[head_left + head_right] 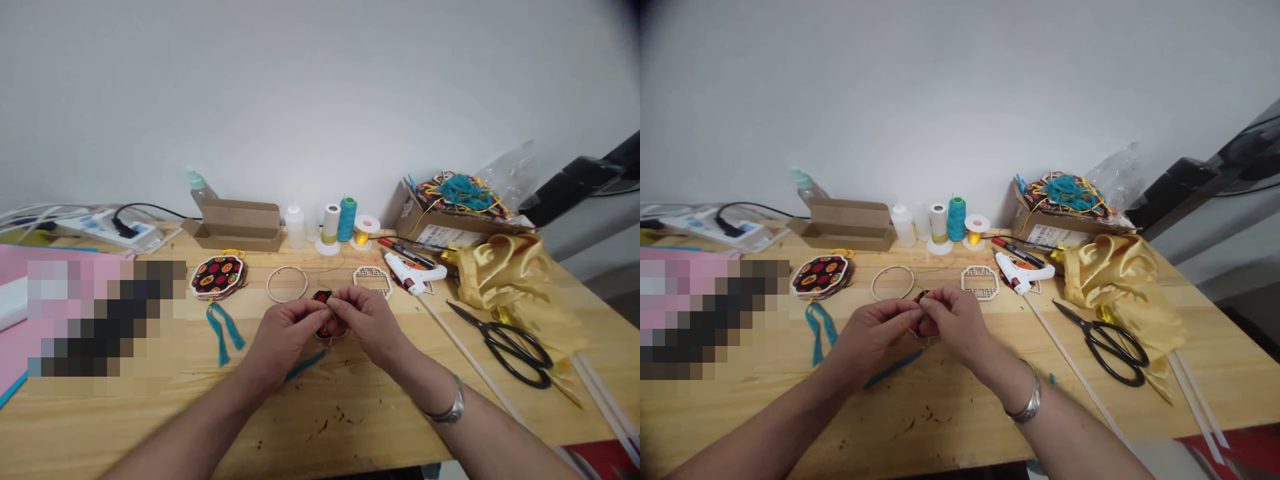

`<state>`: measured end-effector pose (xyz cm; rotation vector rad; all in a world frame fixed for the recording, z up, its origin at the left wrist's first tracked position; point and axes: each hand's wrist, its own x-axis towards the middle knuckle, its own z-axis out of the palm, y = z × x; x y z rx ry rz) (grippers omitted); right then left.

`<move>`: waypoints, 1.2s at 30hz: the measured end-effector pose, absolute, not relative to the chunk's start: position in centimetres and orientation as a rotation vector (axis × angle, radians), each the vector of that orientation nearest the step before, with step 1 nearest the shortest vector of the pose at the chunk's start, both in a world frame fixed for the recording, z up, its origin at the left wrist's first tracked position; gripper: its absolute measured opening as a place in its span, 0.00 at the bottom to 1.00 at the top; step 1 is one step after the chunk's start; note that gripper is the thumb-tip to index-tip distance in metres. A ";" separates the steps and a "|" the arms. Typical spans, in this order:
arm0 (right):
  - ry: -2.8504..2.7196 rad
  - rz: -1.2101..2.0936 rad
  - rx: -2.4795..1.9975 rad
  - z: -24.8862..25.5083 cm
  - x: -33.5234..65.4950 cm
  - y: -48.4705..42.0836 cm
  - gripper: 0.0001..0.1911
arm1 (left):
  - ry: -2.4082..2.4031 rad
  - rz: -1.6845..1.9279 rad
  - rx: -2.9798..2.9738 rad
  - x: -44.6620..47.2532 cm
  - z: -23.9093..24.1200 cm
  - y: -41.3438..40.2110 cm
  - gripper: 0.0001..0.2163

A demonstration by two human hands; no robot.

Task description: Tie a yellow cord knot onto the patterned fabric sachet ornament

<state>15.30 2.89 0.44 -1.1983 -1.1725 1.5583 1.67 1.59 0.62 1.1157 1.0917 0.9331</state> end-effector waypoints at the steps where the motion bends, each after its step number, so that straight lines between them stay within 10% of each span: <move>1: -1.188 1.550 -1.191 0.4 15.3 2.9 0.08 | 1.072 0.933 1.126 1.7 0.6 1.6 0.07; 36: -1.402 1.501 -1.202 0.4 15.9 3.3 0.09 | 1.061 0.936 0.997 1.5 0.0 1.7 0.06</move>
